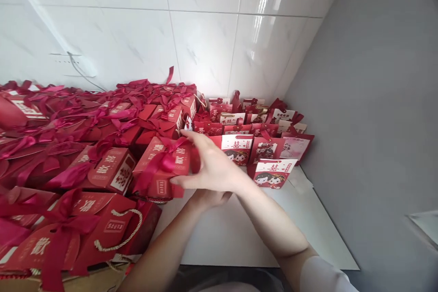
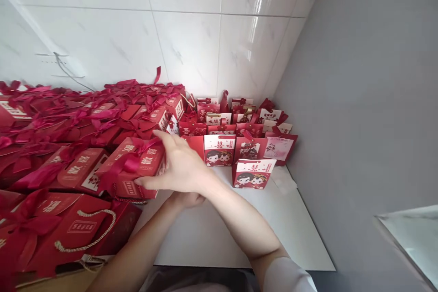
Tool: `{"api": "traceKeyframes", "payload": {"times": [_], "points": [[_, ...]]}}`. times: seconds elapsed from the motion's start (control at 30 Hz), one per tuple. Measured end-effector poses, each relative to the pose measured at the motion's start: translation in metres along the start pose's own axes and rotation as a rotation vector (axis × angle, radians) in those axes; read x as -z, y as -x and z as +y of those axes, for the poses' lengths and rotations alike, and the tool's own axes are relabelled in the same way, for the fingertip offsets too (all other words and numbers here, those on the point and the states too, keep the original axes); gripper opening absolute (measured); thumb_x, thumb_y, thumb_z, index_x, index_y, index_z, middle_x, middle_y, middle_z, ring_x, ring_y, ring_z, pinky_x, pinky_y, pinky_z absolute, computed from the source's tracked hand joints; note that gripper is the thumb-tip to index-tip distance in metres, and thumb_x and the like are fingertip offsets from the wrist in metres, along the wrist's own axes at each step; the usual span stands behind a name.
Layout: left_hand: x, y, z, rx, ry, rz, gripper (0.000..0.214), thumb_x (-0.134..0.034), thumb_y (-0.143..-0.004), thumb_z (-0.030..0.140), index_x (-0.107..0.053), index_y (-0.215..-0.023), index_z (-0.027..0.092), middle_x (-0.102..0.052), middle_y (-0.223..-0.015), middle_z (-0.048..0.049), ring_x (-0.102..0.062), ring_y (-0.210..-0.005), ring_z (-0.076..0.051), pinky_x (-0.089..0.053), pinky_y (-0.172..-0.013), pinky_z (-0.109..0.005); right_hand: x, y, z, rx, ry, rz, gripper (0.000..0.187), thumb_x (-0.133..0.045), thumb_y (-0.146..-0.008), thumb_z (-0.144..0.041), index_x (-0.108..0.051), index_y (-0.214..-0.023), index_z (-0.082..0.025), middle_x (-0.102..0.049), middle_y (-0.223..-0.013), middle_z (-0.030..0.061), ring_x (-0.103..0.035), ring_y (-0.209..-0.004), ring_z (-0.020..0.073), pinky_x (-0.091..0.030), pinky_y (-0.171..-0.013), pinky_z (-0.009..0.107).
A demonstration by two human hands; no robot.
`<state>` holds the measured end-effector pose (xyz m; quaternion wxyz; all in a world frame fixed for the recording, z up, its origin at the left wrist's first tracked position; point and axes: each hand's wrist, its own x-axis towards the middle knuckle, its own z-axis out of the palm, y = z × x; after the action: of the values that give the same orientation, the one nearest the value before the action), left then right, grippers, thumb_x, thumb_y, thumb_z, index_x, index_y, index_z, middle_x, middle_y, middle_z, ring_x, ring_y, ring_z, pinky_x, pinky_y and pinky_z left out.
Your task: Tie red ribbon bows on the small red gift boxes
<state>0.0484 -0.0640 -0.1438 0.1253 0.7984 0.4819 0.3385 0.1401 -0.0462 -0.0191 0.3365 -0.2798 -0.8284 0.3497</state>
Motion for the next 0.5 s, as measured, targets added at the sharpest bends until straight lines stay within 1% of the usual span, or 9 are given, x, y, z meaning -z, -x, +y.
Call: {"api": "traceKeyframes", "payload": {"times": [0.03, 0.1, 0.17, 0.2, 0.27, 0.3, 0.37, 0.43, 0.5], "points": [[-0.006, 0.001, 0.005, -0.105, 0.018, -0.022, 0.028, -0.053, -0.090, 0.029, -0.077, -0.103, 0.022, -0.075, -0.101, -0.0059, -0.072, -0.097, -0.021, -0.061, -0.090, -0.032, 0.019, 0.009, 0.004, 0.020, -0.004, 0.000, 0.100, -0.082, -0.072, -0.048, -0.032, -0.155, -0.024, -0.043, -0.154, 0.0123, -0.045, -0.140, 0.0297, -0.041, -0.116, 0.047], [-0.021, 0.007, 0.018, -0.369, 0.038, -0.056, 0.024, -0.055, -0.089, 0.022, -0.076, -0.101, 0.021, -0.076, -0.099, -0.0055, -0.073, -0.088, -0.019, -0.063, -0.083, -0.032, 0.057, 0.027, 0.017, 0.044, 0.000, -0.045, 0.097, -0.083, -0.072, -0.043, -0.034, -0.154, -0.025, -0.045, -0.153, 0.0104, -0.047, -0.138, 0.0293, -0.041, -0.116, 0.047], [-0.037, 0.020, 0.034, -0.615, 0.012, -0.098, 0.019, -0.057, -0.090, 0.022, -0.074, -0.096, 0.019, -0.074, -0.085, -0.0038, -0.069, -0.064, -0.015, -0.059, -0.058, -0.026, 0.084, 0.045, 0.036, -0.006, 0.018, -0.105, 0.093, -0.082, -0.073, -0.037, -0.035, -0.153, -0.028, -0.044, -0.154, 0.0094, -0.052, -0.134, 0.0287, -0.048, -0.109, 0.045], [-0.045, 0.029, 0.043, -0.714, -0.002, -0.126, 0.017, -0.058, -0.091, 0.026, -0.073, -0.092, 0.019, -0.070, -0.073, -0.0013, -0.062, -0.050, -0.012, -0.052, -0.044, -0.025, 0.092, 0.052, 0.046, -0.041, 0.053, -0.141, 0.091, -0.082, -0.073, -0.033, -0.036, -0.152, -0.029, -0.044, -0.154, 0.0097, -0.051, -0.135, 0.0289, -0.050, -0.107, 0.044], [-0.059, 0.047, 0.060, -0.906, -0.023, -0.196, 0.018, -0.061, -0.088, 0.030, -0.070, -0.076, 0.020, -0.053, -0.053, 0.0029, -0.049, -0.036, -0.010, -0.037, -0.030, -0.026, 0.096, 0.065, 0.067, -0.069, 0.116, -0.230, 0.090, -0.083, -0.070, -0.027, -0.040, -0.149, -0.026, -0.045, -0.151, 0.0119, -0.050, -0.136, 0.0300, -0.053, -0.104, 0.043], [-0.064, 0.055, 0.068, -0.983, -0.005, -0.207, 0.016, -0.062, -0.087, 0.029, -0.070, -0.075, 0.020, -0.049, -0.050, 0.0038, -0.047, -0.035, -0.009, -0.033, -0.029, -0.025, 0.093, 0.070, 0.075, -0.058, 0.142, -0.292, 0.091, -0.084, -0.068, -0.025, -0.042, -0.149, -0.025, -0.047, -0.149, 0.0130, -0.049, -0.136, 0.0305, -0.051, -0.106, 0.044], [-0.068, 0.066, 0.081, -1.076, 0.019, -0.209, 0.010, -0.065, -0.085, 0.021, -0.074, -0.081, 0.022, -0.047, -0.051, 0.0043, -0.047, -0.037, -0.007, -0.033, -0.029, -0.022, 0.084, 0.080, 0.087, -0.027, 0.160, -0.410, 0.093, -0.083, -0.069, -0.020, -0.040, -0.152, -0.024, -0.047, -0.150, 0.0136, -0.046, -0.140, 0.0303, -0.048, -0.110, 0.044], [-0.061, 0.066, 0.089, -1.095, 0.086, -0.133, 0.009, -0.067, -0.085, 0.022, -0.076, -0.082, 0.022, -0.044, -0.049, 0.0050, -0.043, -0.035, -0.005, -0.031, -0.028, -0.020, 0.078, 0.090, 0.089, -0.024, 0.175, -0.452, 0.096, -0.079, -0.075, -0.017, -0.030, -0.158, -0.027, -0.038, -0.159, 0.0127, -0.040, -0.146, 0.0290, -0.045, -0.114, 0.043], [-0.044, 0.057, 0.091, -1.038, 0.151, -0.003, 0.019, -0.067, -0.087, 0.034, -0.076, -0.080, 0.018, -0.042, -0.046, 0.0051, -0.040, -0.033, -0.006, -0.030, -0.027, -0.022, 0.081, 0.103, 0.083, -0.040, 0.216, -0.387, 0.091, -0.073, -0.083, -0.015, -0.025, -0.160, -0.031, -0.029, -0.166, 0.0099, -0.036, -0.150, 0.0270, -0.044, -0.116, 0.044]]}}
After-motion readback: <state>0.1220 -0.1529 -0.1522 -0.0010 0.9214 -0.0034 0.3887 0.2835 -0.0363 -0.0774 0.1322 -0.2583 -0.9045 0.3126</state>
